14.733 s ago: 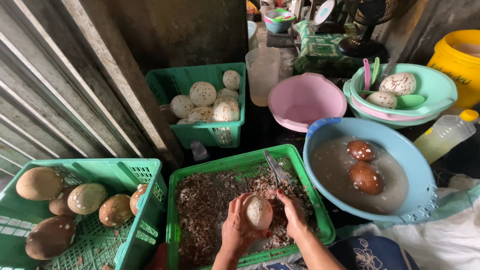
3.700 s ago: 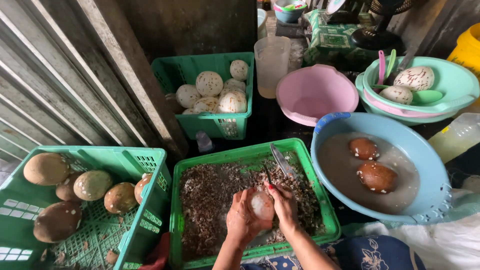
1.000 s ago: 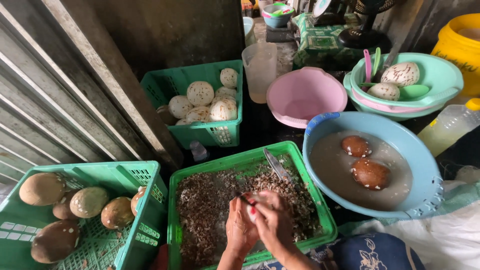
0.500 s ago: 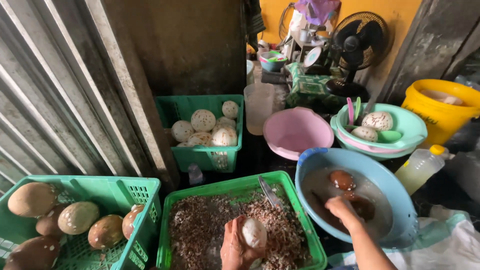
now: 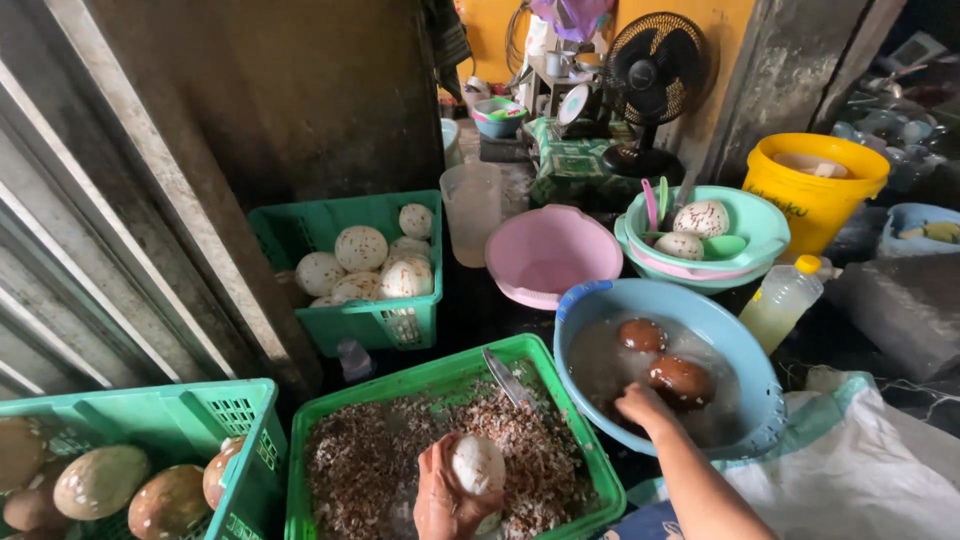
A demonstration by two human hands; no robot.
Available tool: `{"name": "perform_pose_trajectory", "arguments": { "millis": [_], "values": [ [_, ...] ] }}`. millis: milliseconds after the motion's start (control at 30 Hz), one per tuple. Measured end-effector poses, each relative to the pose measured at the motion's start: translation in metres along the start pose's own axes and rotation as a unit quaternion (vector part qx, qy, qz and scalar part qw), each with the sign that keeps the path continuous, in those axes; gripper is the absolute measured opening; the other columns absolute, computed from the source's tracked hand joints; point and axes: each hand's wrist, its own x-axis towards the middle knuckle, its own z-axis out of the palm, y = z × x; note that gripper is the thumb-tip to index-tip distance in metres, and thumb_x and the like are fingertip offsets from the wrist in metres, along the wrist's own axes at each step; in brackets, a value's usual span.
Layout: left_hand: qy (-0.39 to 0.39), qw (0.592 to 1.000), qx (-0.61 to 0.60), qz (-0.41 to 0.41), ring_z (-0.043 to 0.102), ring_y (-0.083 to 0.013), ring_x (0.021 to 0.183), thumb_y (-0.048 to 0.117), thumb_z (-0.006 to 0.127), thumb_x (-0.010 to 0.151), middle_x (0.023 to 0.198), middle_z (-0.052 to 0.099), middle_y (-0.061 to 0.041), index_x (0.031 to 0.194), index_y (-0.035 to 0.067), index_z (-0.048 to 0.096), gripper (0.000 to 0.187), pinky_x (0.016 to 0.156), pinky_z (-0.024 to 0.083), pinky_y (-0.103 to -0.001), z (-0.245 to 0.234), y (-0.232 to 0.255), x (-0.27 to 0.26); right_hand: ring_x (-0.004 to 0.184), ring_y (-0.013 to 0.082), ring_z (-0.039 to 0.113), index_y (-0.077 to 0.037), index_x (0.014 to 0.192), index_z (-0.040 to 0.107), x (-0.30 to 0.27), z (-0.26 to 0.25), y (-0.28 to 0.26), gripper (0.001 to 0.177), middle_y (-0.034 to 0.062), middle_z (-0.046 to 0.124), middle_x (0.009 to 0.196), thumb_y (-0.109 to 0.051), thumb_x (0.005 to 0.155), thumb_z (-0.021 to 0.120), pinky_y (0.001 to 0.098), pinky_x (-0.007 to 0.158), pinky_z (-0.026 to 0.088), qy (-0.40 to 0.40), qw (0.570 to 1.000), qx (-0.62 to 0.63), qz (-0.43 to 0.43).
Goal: The person sits on the floor and uses a knife to peel the outer husk off of coconuts. They hold the coconut in one hand and scrape away the fibers with the knife, then place the peeled coconut into a green crate.
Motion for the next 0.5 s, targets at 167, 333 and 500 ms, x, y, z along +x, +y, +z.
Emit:
{"name": "perform_pose_trajectory", "arguments": {
  "millis": [167, 333, 500],
  "values": [
    [0.049, 0.996, -0.001, 0.073, 0.062, -0.0158, 0.12, 0.049, 0.087, 0.043, 0.131, 0.052, 0.004, 0.14, 0.034, 0.047, 0.106, 0.093, 0.057, -0.035, 0.015, -0.022, 0.01, 0.129, 0.0314, 0.06, -0.017, 0.142, 0.056, -0.023, -0.012, -0.016, 0.061, 0.0108, 0.059, 0.143, -0.012, 0.081, 0.052, 0.0353, 0.106, 0.047, 0.009, 0.998, 0.06, -0.002],
    [0.014, 0.998, -0.029, 0.045, 0.058, -0.0164, 0.124, 0.049, 0.086, 0.042, 0.132, 0.052, 0.003, 0.139, 0.035, 0.051, 0.104, 0.1, 0.052, -0.039, 0.002, 0.001, 0.0, 0.107, 0.0359, 0.07, -0.003, 0.108, 0.067, -0.016, -0.014, -0.014, 0.033, 0.0222, 0.072, 0.112, -0.012, 0.082, 0.048, 0.038, 0.089, 0.055, -0.025, 0.999, -0.04, -0.008],
    [-0.003, 1.0, -0.008, 0.019, 0.058, -0.0168, 0.124, 0.054, 0.09, 0.036, 0.133, 0.05, 0.003, 0.138, 0.037, 0.05, 0.111, 0.098, 0.054, -0.044, 0.006, -0.011, 0.008, 0.108, 0.0248, 0.068, -0.01, 0.113, 0.065, -0.017, -0.014, -0.016, 0.03, 0.0096, 0.068, 0.123, -0.017, 0.093, 0.045, 0.0352, 0.087, 0.053, -0.053, 0.996, -0.069, -0.006]
  ]
}}
